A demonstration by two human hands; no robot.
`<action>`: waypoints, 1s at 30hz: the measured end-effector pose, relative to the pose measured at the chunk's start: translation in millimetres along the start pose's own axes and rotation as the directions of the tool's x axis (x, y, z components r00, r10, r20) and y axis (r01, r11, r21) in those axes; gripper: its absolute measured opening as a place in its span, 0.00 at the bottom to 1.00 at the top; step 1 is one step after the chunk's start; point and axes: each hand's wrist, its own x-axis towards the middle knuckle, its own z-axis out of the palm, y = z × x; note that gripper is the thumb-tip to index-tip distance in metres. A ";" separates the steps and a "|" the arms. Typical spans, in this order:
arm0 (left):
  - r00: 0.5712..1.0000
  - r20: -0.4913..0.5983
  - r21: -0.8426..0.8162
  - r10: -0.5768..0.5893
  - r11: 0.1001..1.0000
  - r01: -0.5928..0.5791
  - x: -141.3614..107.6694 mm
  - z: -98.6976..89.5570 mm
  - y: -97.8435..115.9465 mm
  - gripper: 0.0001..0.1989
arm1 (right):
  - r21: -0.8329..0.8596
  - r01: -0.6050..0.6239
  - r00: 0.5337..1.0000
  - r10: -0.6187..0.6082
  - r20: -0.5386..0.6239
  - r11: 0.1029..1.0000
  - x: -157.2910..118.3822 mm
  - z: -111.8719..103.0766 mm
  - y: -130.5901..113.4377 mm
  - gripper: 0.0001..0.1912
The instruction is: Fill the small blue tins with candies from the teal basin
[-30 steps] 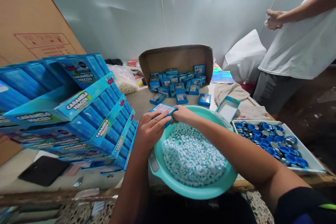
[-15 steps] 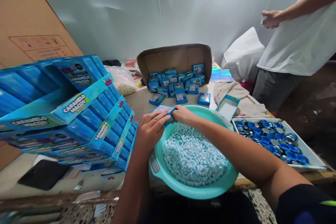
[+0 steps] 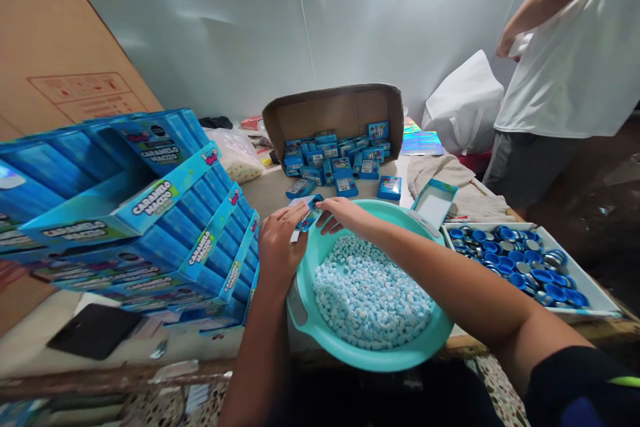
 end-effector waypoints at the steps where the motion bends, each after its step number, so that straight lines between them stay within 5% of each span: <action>1: 1.000 -0.008 0.019 -0.016 1.000 0.017 -0.5 -0.5 -0.5 0.24 | 0.069 -0.007 1.000 0.006 0.006 0.998 -2.2 -0.7 -1.8 0.12; 5: 0.994 -0.002 0.076 0.114 0.991 -0.113 1.4 -3.7 2.6 0.26 | 0.432 -0.034 0.994 -0.014 0.108 0.901 -8.6 -2.4 -4.8 0.20; 10: 0.950 0.120 0.016 0.287 0.957 -0.291 6.4 -4.1 7.0 0.26 | 0.543 -0.069 0.992 0.002 0.123 0.837 -4.2 4.6 3.9 0.18; 15: 0.960 0.072 -0.015 0.272 0.962 -0.272 8.1 -3.0 3.4 0.35 | 0.614 -0.001 1.000 -0.019 0.026 0.789 -0.8 14.0 8.5 0.09; 19: 0.973 -0.074 0.085 0.219 0.973 -0.212 10.3 -5.0 2.6 0.38 | 0.698 0.024 0.999 -0.002 -0.032 0.716 1.6 14.5 5.1 0.09; 25: 0.979 -0.060 0.074 0.193 0.979 -0.188 13.1 -4.5 5.4 0.24 | 0.820 0.112 0.986 0.041 -0.163 0.561 2.0 -1.6 -11.5 0.17; 30: 0.977 -0.031 0.011 0.212 0.977 -0.212 15.1 -2.8 4.1 0.13 | 0.813 0.184 0.981 -0.048 -0.189 0.552 -7.8 -17.3 -24.9 0.23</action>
